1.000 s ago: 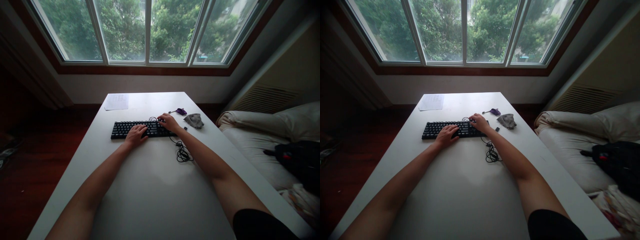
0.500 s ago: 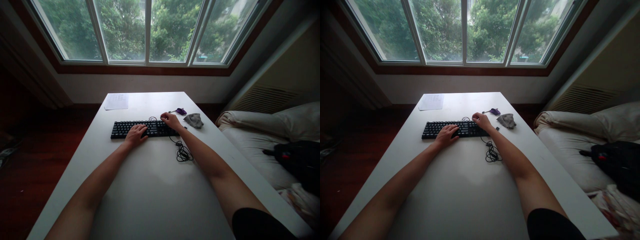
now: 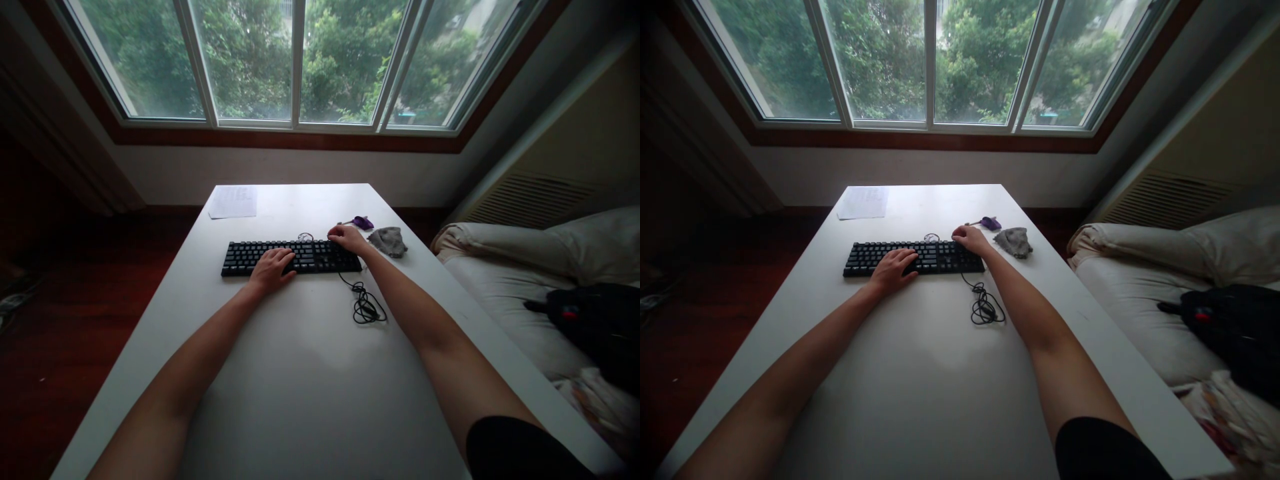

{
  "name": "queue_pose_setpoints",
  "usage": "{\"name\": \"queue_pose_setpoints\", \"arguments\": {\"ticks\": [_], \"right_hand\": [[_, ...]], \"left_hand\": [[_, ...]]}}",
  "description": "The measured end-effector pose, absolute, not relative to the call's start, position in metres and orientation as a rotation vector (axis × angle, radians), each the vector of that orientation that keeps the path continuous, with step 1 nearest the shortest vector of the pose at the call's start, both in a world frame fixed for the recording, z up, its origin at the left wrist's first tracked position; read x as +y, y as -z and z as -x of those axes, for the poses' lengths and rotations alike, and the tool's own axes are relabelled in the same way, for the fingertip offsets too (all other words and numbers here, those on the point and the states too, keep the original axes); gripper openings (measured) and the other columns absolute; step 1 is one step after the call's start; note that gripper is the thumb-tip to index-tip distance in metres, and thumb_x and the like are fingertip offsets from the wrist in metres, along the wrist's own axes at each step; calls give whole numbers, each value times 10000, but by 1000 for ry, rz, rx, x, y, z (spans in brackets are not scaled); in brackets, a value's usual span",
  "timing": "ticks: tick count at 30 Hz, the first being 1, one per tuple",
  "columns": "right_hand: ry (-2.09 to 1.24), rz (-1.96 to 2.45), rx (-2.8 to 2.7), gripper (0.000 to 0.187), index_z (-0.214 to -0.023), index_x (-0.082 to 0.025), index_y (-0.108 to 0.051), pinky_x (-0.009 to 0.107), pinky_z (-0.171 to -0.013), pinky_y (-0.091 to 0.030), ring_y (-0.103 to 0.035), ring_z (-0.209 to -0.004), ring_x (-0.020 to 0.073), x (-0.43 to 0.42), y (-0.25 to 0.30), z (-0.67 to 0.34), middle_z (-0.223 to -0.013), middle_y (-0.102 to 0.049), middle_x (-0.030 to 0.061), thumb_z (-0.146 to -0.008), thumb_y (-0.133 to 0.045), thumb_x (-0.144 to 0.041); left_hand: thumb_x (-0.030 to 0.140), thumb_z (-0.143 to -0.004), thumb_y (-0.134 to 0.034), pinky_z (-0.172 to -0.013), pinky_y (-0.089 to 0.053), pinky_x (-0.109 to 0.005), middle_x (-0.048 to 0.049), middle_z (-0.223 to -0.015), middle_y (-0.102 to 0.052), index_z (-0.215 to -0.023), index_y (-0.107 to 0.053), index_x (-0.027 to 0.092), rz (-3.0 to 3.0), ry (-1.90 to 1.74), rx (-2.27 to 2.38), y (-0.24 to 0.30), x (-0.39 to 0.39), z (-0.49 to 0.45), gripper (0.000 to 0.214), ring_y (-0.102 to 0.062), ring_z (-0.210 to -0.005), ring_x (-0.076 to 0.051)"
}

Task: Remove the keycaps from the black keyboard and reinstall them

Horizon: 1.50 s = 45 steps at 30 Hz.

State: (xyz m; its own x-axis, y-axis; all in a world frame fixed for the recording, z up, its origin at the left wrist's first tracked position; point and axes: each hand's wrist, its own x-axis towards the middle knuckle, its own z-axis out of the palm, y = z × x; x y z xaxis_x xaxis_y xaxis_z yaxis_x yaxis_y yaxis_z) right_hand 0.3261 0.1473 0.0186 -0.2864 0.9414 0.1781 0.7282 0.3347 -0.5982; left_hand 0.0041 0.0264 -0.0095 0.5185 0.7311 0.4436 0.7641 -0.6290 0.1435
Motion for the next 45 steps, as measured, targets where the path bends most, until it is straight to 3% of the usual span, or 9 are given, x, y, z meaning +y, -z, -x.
{"name": "queue_pose_setpoints", "arguments": {"ticks": [20, 33, 45], "right_hand": [[-284, 1494, -2380, 137, -982, -234, -728, 260, -757, -478, -680, -842, 180, 144, -23, -311, -923, -759, 29, -862, -699, -292], [-396, 1486, -2336, 150, -983, -217, -731, 246, -769, -467, -667, -838, 161, 144, -21, -310, -940, -756, 22, -851, -689, -276], [-212, 1960, -2104, 431, -1080, -192, -727, 313, -848, -449, -655, -1024, 252, 149, -8, -282, -1115, -738, 134, -1015, -417, -485]], "left_hand": [[430, -942, -599, -1164, -363, -500, -98, -1467, -557, -1415, -570, 222, 2673, 716, -1322, 9, 26, -4, 518, -474, -1360, -311], [424, -942, -603, -1160, -363, -488, -107, -1462, -558, -1413, -574, 217, 2685, 718, -1324, 6, 24, -3, 515, -480, -1351, -307], [435, -946, -600, -1158, -368, -488, -107, -1462, -558, -1412, -574, 215, 2682, 717, -1310, 8, 26, -2, 516, -483, -1351, -304]]}}
